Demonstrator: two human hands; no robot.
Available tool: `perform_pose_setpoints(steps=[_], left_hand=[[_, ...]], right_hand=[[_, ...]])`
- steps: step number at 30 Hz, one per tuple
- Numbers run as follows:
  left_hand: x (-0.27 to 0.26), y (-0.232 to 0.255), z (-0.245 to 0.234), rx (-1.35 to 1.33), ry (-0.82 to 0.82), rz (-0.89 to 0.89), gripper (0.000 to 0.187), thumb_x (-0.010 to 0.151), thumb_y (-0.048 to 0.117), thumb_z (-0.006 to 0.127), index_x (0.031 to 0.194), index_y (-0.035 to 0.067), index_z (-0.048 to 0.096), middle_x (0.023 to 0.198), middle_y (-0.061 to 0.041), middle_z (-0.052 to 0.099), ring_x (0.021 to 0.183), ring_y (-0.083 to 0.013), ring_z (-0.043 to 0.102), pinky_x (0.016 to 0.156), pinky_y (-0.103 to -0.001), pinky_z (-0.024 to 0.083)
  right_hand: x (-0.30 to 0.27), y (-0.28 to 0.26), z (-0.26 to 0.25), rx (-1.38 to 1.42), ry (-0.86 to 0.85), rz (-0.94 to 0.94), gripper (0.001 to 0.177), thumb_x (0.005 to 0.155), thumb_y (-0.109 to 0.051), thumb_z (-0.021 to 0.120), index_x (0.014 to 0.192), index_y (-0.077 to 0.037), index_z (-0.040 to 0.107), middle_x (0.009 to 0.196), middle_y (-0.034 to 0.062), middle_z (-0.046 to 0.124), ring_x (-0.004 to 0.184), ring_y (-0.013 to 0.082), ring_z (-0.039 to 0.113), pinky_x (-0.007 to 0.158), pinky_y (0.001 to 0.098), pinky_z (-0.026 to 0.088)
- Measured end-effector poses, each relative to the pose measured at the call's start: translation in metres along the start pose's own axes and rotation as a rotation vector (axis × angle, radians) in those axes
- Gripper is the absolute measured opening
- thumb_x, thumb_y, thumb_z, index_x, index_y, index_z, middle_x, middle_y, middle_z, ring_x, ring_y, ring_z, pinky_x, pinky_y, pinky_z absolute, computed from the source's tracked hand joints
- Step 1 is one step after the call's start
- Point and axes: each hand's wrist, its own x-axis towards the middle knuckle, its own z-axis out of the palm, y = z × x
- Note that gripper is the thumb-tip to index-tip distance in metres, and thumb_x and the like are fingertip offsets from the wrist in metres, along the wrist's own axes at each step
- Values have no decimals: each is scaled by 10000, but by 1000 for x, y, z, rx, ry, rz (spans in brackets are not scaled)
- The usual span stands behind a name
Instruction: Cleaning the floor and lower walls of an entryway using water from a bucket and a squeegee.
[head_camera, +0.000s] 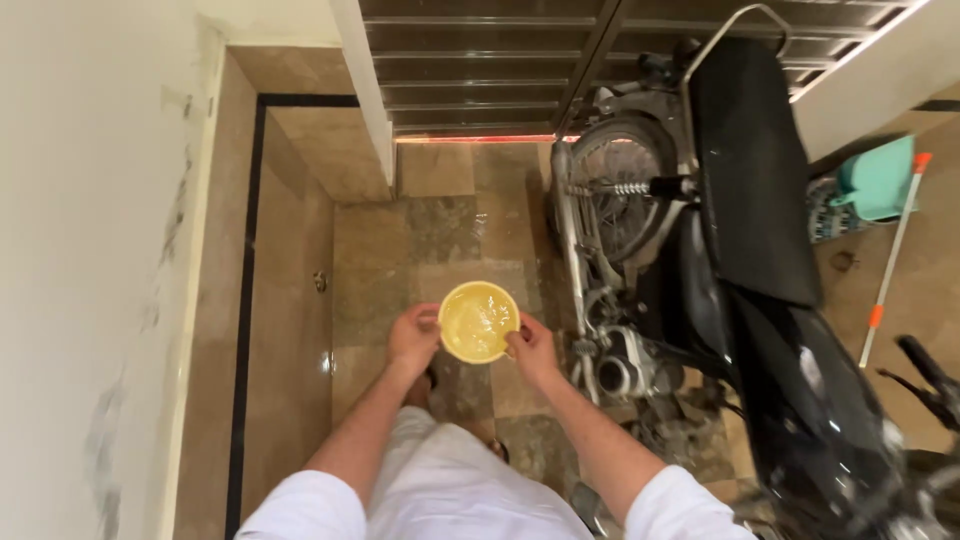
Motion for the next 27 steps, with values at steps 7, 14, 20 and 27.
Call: perform_pose_setpoints(steps=[7, 14, 20, 27], left_hand=[[165, 1, 15, 102, -25, 324, 296, 896, -31, 652, 1172, 48, 723, 1011, -89, 788, 879, -114, 735, 753, -248, 577], [288, -22, 34, 23, -167, 285, 454, 907, -29, 658, 1350, 65, 649, 1354, -131, 654, 1209, -189, 595, 950, -275, 511], [375, -93, 65, -59, -3, 195, 377, 950, -7, 604, 1320, 50, 649, 1489, -182, 552, 1383, -274, 541, 1085, -371, 470], [430, -191, 92, 122, 162, 146, 325, 958, 22, 593, 1267, 59, 687, 1358, -141, 692, 1309, -288, 646, 1103, -384, 479]], right_hand=[[145, 28, -6, -212, 160, 32, 459, 921, 21, 617, 1377, -25, 623, 966, 1, 724, 750, 79, 588, 663, 243, 495], [291, 58, 2, -115, 209, 189, 506, 962, 9, 583, 1461, -65, 539, 1200, 35, 710, 1015, 116, 659, 826, 264, 551], [413, 169, -33, -96, 155, 242, 483, 957, 6, 595, 1435, -44, 548, 1231, 25, 704, 1107, 107, 660, 912, 268, 554], [555, 341, -68, -522, 187, 269, 313, 917, -89, 691, 1220, -16, 663, 774, 53, 689, 607, 118, 658, 535, 284, 542]])
